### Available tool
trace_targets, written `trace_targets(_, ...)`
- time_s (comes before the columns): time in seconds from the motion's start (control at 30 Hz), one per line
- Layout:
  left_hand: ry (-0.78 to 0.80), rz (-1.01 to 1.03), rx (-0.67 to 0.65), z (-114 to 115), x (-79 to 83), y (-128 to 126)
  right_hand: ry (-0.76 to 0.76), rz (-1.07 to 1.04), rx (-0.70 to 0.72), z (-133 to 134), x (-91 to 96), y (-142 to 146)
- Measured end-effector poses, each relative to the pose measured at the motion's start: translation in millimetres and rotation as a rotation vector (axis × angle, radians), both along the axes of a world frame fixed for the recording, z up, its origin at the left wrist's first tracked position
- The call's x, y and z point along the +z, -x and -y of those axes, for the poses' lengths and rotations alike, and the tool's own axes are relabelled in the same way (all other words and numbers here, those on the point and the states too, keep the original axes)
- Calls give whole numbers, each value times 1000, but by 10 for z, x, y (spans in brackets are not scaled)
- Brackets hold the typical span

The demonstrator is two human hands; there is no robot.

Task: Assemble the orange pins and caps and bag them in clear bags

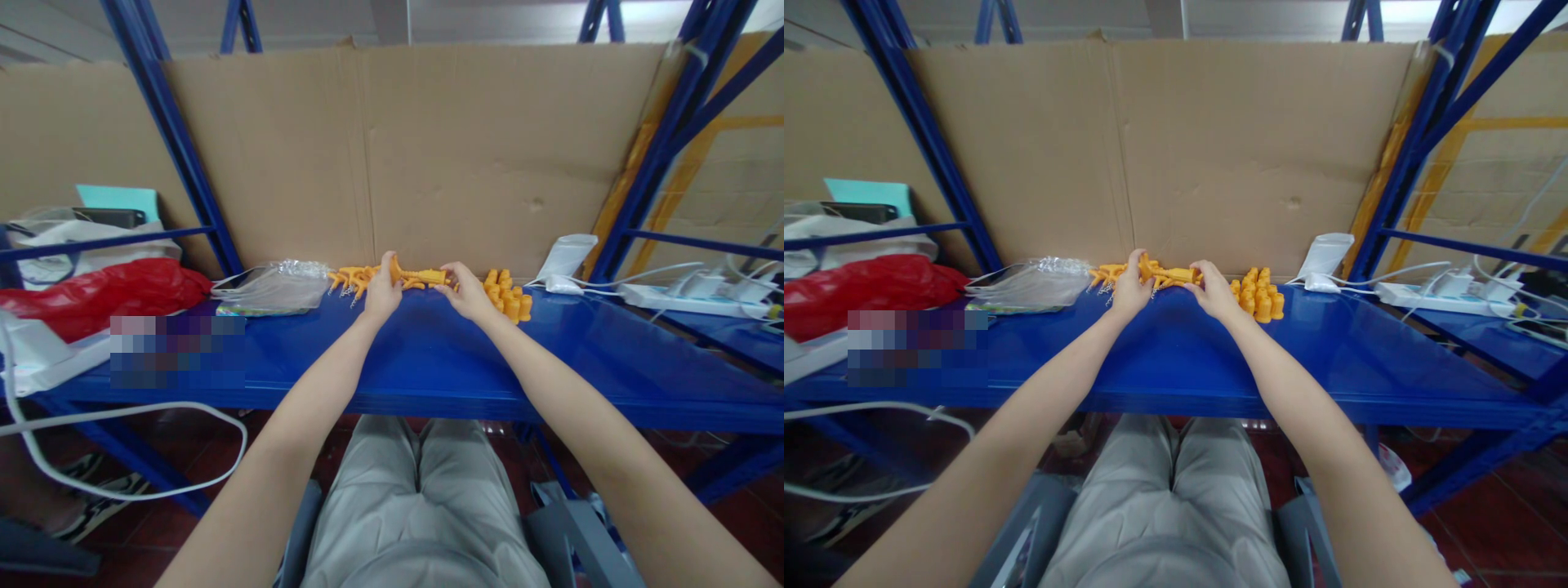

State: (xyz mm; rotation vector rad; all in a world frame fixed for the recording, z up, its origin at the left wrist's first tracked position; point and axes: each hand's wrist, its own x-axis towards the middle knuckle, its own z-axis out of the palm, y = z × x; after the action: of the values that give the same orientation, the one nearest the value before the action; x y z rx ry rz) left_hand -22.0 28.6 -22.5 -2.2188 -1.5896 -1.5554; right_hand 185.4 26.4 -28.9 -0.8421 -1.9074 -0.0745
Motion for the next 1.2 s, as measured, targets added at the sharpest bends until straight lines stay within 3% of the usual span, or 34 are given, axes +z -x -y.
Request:
trace_targets(0.2, 9, 24, 8, -18, 4, 23, 54, -41, 22, 62, 19, 38)
trace_targets(0.4, 35, -20, 42, 1, 4, 37, 442, -271, 86, 30, -46, 117)
trace_targets(0.47, 23, -35, 47, 21, 12, 28, 486, -298, 123, -4, -60, 133)
trace_targets(0.67, 9, -16, 75, 86, 60, -15, 267, -167, 102, -57, -55, 82)
trace_targets(0.9, 47, 32, -2, 13, 78, 9, 33, 60, 38, 57, 70, -4)
trace_targets(1.2, 14, 93, -11, -39, 65, 40, -116, 145, 3, 78, 48, -4)
